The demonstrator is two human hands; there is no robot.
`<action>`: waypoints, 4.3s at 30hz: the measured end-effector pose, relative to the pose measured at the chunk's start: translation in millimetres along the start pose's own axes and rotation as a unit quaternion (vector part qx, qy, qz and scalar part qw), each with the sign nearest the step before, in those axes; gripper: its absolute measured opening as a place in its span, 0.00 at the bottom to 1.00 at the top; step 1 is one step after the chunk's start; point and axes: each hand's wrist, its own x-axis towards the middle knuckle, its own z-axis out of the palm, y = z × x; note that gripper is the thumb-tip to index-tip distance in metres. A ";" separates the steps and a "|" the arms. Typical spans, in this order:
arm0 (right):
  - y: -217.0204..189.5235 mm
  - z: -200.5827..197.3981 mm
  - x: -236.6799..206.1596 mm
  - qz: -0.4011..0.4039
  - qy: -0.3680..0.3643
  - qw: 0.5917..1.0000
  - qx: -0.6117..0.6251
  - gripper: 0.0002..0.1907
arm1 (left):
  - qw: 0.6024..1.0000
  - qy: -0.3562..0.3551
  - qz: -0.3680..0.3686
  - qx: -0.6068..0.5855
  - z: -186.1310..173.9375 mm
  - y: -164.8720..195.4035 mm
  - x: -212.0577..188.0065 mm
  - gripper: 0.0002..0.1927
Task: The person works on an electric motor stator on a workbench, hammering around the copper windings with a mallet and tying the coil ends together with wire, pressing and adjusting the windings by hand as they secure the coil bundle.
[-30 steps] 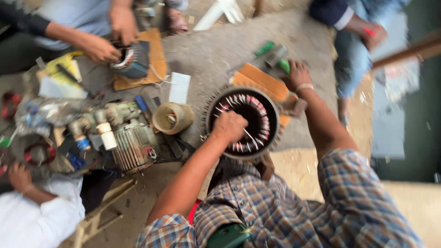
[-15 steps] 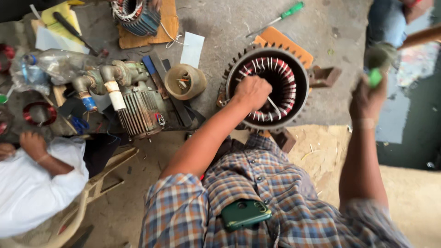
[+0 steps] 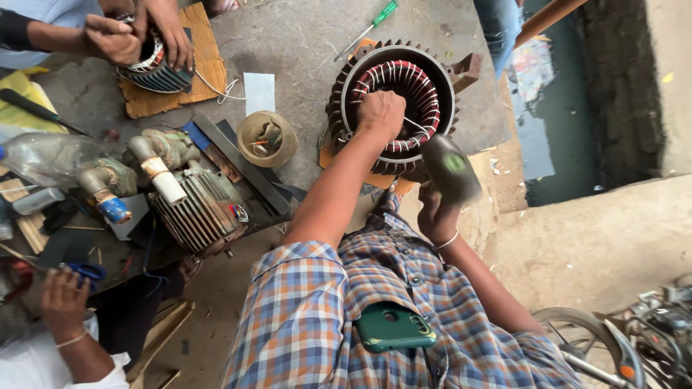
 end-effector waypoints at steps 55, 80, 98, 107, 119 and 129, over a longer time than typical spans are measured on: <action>-105.6 -29.1 235.3 0.092 -0.293 0.886 -0.348 0.17 | 0.797 -0.115 0.184 -0.564 43.4 24.2 -138.2 0.30; -114.7 -41.9 225.6 0.345 -0.103 0.924 -0.128 0.20 | 0.732 -0.225 0.288 -0.574 73.1 11.7 -118.8 0.37; -81.7 -65.1 112.6 -0.067 -0.197 0.868 -0.451 0.11 | 0.674 -0.306 0.302 -0.601 79.6 6.8 -111.6 0.43; -56.9 -52.8 67.1 0.161 -0.173 0.854 -0.463 0.17 | 0.719 -0.334 0.278 -0.541 73.0 5.4 -107.1 0.41; -38.1 -27.3 237.5 -0.175 -0.195 0.916 -0.303 0.23 | 0.716 -0.268 0.151 -0.627 76.8 20.3 -114.0 0.36; -17.9 -35.6 266.1 -0.262 -0.198 0.894 -0.306 0.29 | 0.761 -0.025 0.018 -0.648 26.0 54.8 -159.0 0.29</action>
